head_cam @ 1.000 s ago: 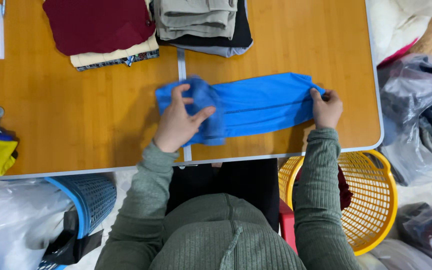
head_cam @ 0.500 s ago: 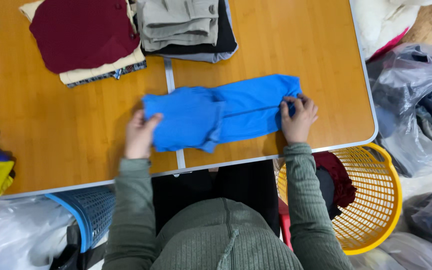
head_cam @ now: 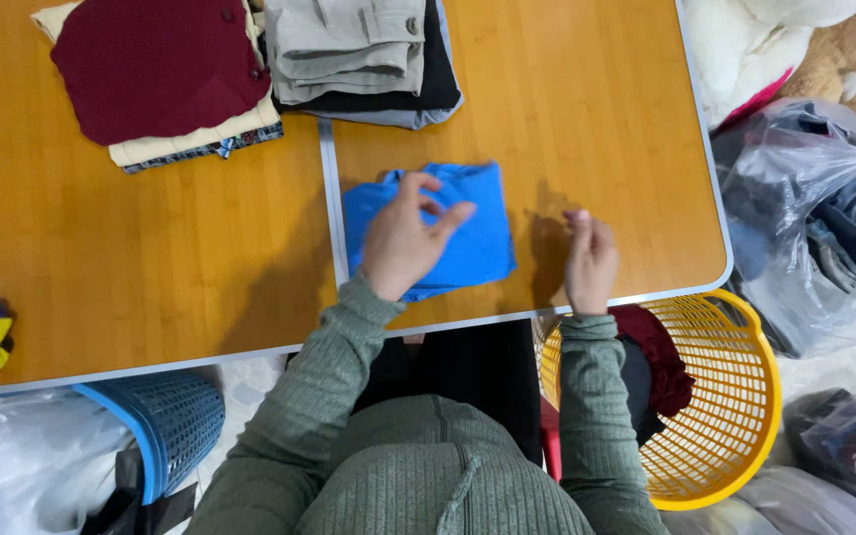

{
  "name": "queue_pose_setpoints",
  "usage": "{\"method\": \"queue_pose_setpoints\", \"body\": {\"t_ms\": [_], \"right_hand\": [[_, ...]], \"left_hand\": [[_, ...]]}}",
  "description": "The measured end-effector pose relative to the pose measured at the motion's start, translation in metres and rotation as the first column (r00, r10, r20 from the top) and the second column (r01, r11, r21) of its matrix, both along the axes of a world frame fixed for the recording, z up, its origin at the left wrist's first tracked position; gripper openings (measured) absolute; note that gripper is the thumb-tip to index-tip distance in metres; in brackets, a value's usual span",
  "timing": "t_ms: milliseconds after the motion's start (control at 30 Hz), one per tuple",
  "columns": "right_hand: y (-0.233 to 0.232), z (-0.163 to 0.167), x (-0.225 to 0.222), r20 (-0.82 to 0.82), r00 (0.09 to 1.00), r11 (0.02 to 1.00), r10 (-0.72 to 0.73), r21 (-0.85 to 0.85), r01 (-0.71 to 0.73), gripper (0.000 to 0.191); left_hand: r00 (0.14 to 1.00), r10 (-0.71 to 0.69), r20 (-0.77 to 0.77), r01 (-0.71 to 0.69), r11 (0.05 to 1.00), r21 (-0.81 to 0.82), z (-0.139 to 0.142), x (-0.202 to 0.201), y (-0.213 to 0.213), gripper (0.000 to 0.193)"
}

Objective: The person folds shirts and pants at a table, one garment at a time. They smooth each garment flat on the table, fold in the sleeves and sides, fold the garment over, and stack the folded items on top of a pile of already folded clothes.

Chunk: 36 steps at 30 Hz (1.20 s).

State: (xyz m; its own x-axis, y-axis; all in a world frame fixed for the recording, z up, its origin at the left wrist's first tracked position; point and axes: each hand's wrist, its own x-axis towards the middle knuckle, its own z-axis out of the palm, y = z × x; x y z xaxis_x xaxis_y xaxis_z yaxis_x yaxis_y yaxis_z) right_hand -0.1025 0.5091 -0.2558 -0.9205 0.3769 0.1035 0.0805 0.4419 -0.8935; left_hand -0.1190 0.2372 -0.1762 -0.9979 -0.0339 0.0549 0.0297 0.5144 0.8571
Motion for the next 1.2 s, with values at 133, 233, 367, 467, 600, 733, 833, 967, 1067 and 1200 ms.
{"method": "queue_pose_setpoints", "body": {"t_ms": [133, 233, 367, 467, 600, 733, 833, 967, 1067, 1200], "right_hand": [[-0.034, 0.007, -0.007, 0.179, 0.984, 0.974, 0.015, 0.22, -0.055, 0.049], [-0.062, 0.003, -0.018, 0.245, 0.968, 0.92, 0.052, 0.365, -0.142, 0.056], [-0.087, -0.011, -0.031, 0.127, 0.965, 0.791, 0.231, 0.553, -0.262, 0.055], [-0.104, -0.016, -0.032, 0.102, 0.955, 0.917, 0.278, 0.266, -0.296, 0.045], [-0.144, 0.004, -0.043, 0.103, 0.945, 0.942, 0.309, -0.173, -0.289, 0.035], [-0.212, 0.057, -0.082, -0.16, 0.855, 0.812, 0.493, -0.266, -0.519, 0.024], [-0.278, 0.1, -0.136, -0.344, 0.766, 0.694, 0.544, -0.328, -0.64, 0.029], [-0.356, 0.125, -0.207, -0.288, 0.763, 0.714, 0.578, -0.274, -0.644, 0.043], [-0.387, 0.111, -0.232, 0.122, 0.838, 0.816, 0.532, 0.187, -0.546, 0.057], [-0.387, 0.087, -0.218, -0.119, 0.785, 0.773, 0.608, 0.314, -0.551, 0.06]], "left_hand": [[0.958, 0.241, -0.153, -0.284, 0.861, -0.422, -0.027, 0.014, -0.041, 0.056], [0.927, 0.372, -0.052, -0.328, 0.734, -0.595, -0.059, 0.021, -0.055, 0.07], [0.926, 0.378, 0.011, -0.295, 0.74, -0.605, -0.1, 0.03, -0.052, 0.063], [0.942, 0.312, -0.123, -0.332, 0.915, -0.227, -0.114, 0.026, -0.06, 0.042], [0.9, 0.429, -0.07, -0.37, 0.84, 0.397, -0.098, 0.003, -0.102, 0.035], [0.87, 0.441, -0.221, -0.257, 0.787, 0.561, -0.044, -0.029, -0.193, 0.028], [0.799, 0.459, -0.388, -0.193, 0.807, 0.559, 0.003, -0.069, -0.262, 0.029], [0.751, 0.47, -0.463, -0.207, 0.834, 0.511, 0.036, -0.127, -0.329, 0.029], [0.776, 0.473, -0.417, -0.384, 0.879, 0.282, 0.034, -0.143, -0.353, 0.039], [0.755, 0.538, -0.373, -0.614, 0.781, -0.117, 0.01, -0.126, -0.35, 0.059]]}}
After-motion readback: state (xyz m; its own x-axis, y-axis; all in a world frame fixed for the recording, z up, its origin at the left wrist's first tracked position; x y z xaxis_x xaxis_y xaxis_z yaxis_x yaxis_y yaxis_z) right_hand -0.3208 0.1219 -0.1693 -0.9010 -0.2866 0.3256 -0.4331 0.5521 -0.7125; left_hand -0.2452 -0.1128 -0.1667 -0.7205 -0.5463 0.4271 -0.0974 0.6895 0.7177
